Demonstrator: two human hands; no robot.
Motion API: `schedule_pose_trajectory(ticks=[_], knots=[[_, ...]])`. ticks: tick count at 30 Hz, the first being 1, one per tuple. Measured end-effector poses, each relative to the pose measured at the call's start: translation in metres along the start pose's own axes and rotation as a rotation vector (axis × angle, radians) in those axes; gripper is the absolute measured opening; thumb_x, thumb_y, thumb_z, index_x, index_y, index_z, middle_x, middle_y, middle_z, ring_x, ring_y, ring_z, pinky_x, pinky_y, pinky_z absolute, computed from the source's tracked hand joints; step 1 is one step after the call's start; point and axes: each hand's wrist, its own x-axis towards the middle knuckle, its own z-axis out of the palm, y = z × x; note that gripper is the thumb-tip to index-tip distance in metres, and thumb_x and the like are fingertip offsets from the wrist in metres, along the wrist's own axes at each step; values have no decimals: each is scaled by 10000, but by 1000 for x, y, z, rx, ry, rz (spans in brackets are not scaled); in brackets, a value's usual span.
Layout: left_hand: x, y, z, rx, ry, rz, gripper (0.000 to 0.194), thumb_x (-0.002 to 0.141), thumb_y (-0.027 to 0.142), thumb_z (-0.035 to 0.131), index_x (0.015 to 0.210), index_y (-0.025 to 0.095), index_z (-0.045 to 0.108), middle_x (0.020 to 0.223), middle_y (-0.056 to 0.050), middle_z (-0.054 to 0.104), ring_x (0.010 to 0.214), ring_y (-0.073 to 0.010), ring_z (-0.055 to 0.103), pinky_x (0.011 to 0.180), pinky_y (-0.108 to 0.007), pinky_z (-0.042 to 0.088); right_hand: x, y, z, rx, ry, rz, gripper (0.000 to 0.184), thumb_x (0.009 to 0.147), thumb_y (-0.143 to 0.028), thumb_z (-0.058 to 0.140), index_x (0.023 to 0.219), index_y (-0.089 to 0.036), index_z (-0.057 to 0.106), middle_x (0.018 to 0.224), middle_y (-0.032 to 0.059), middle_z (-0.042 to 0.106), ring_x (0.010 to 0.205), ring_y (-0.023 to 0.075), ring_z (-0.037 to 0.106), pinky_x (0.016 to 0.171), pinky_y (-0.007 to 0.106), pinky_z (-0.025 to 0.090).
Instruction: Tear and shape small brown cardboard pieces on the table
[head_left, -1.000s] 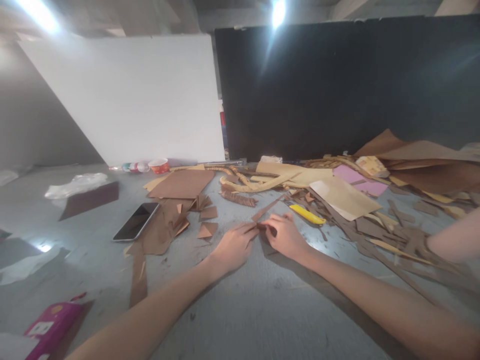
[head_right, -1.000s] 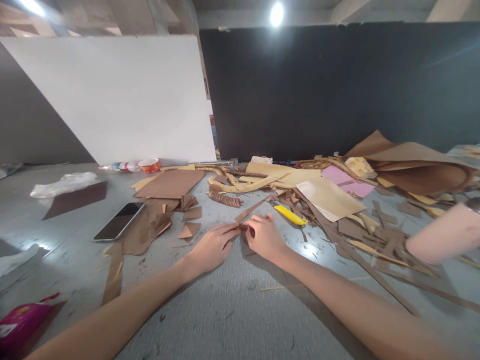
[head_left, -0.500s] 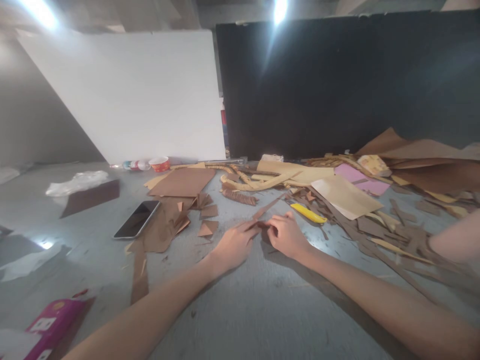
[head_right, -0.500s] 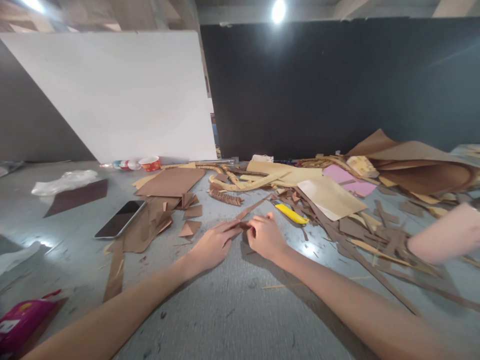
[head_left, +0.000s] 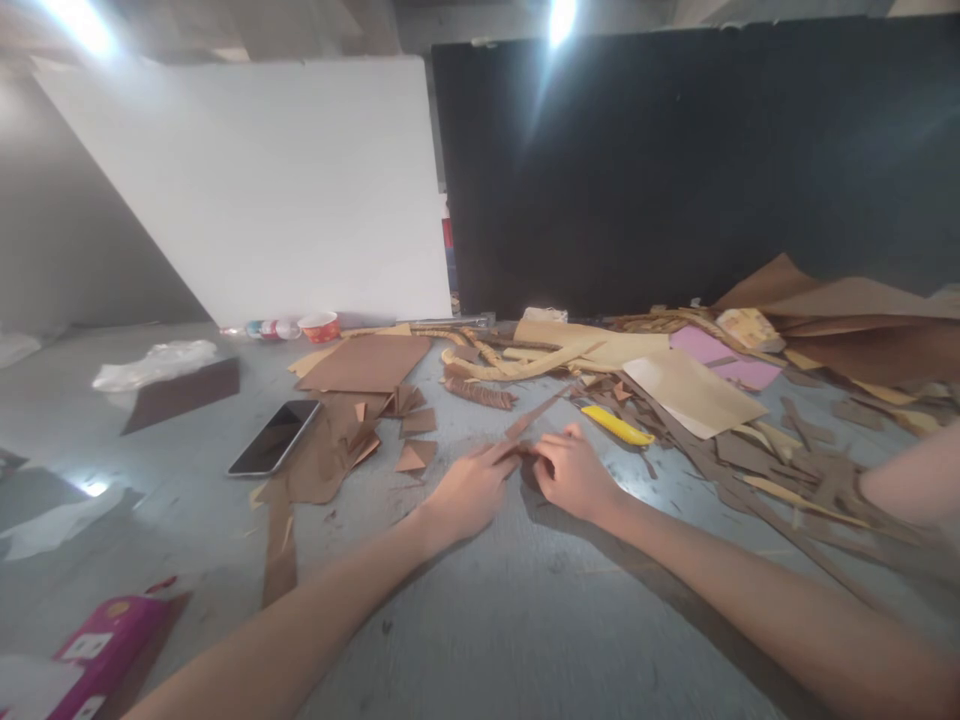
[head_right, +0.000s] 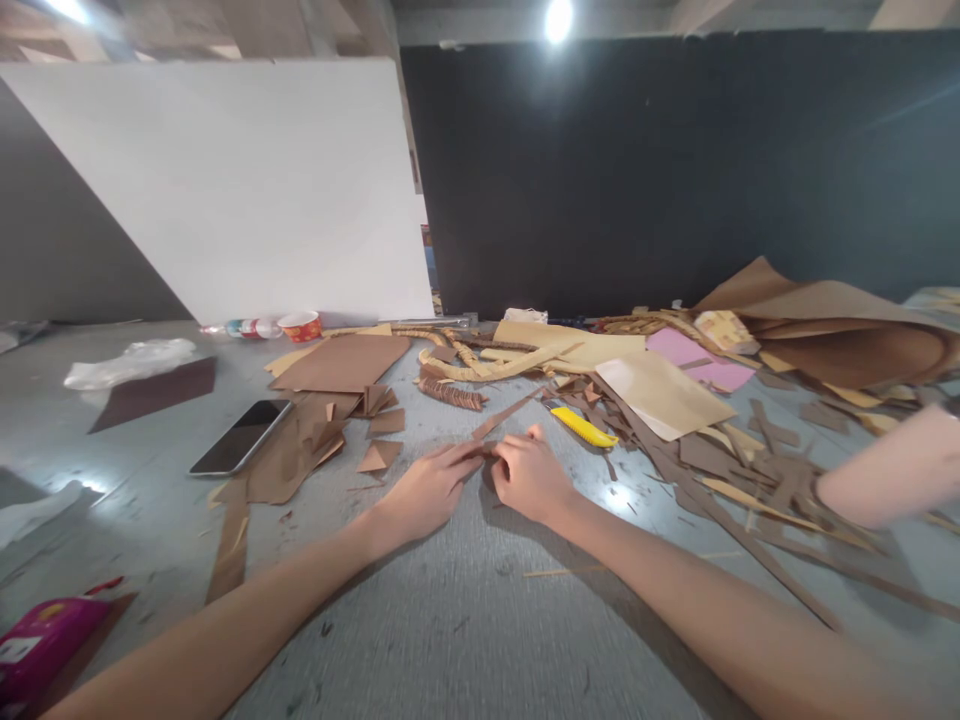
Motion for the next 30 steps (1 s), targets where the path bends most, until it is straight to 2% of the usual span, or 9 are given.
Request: schedule_pose_trajectory(ticks=[5, 10, 16, 24, 30], knots=[[0, -4, 5, 50, -27, 22, 451, 954, 34, 454, 1340, 167, 647, 1477, -128, 641, 1425, -263, 572, 1215, -457, 474, 0, -1, -1, -6, -5, -18, 233, 900, -98, 506, 801, -196, 692, 755, 31, 666, 690, 181, 547, 883, 391, 310], [1, -4, 3, 26, -44, -4, 447, 932, 31, 465, 1301, 183, 666, 1466, -127, 651, 1409, -271, 583, 1193, -482, 489, -1, -1, -1, -14, -4, -28, 232, 894, -95, 506, 770, -200, 673, 744, 33, 662, 683, 180, 539, 865, 386, 310], [3, 0, -3, 18, -71, -53, 465, 903, 17, 476, 1304, 178, 646, 1465, -133, 650, 1377, -276, 608, 1162, -459, 511, -2, -1, 0, -61, -34, -77, 235, 895, -129, 533, 697, -209, 629, 702, 41, 646, 689, 192, 550, 865, 401, 304], [3, 4, -6, 47, -89, -101, 539, 863, -24, 431, 1357, 149, 560, 1334, -153, 691, 1266, -287, 655, 1053, -437, 562, -1, -2, -5, -99, -63, -191, 195, 910, -115, 541, 816, -182, 698, 785, 82, 702, 773, 224, 599, 873, 420, 303], [3, 2, -5, 63, -99, 8, 621, 856, -7, 460, 1449, 164, 527, 1523, -133, 591, 1393, -277, 580, 1174, -438, 490, 1, -4, -9, -139, -105, -211, 207, 903, -94, 542, 774, -184, 678, 822, 90, 707, 794, 220, 589, 895, 422, 312]])
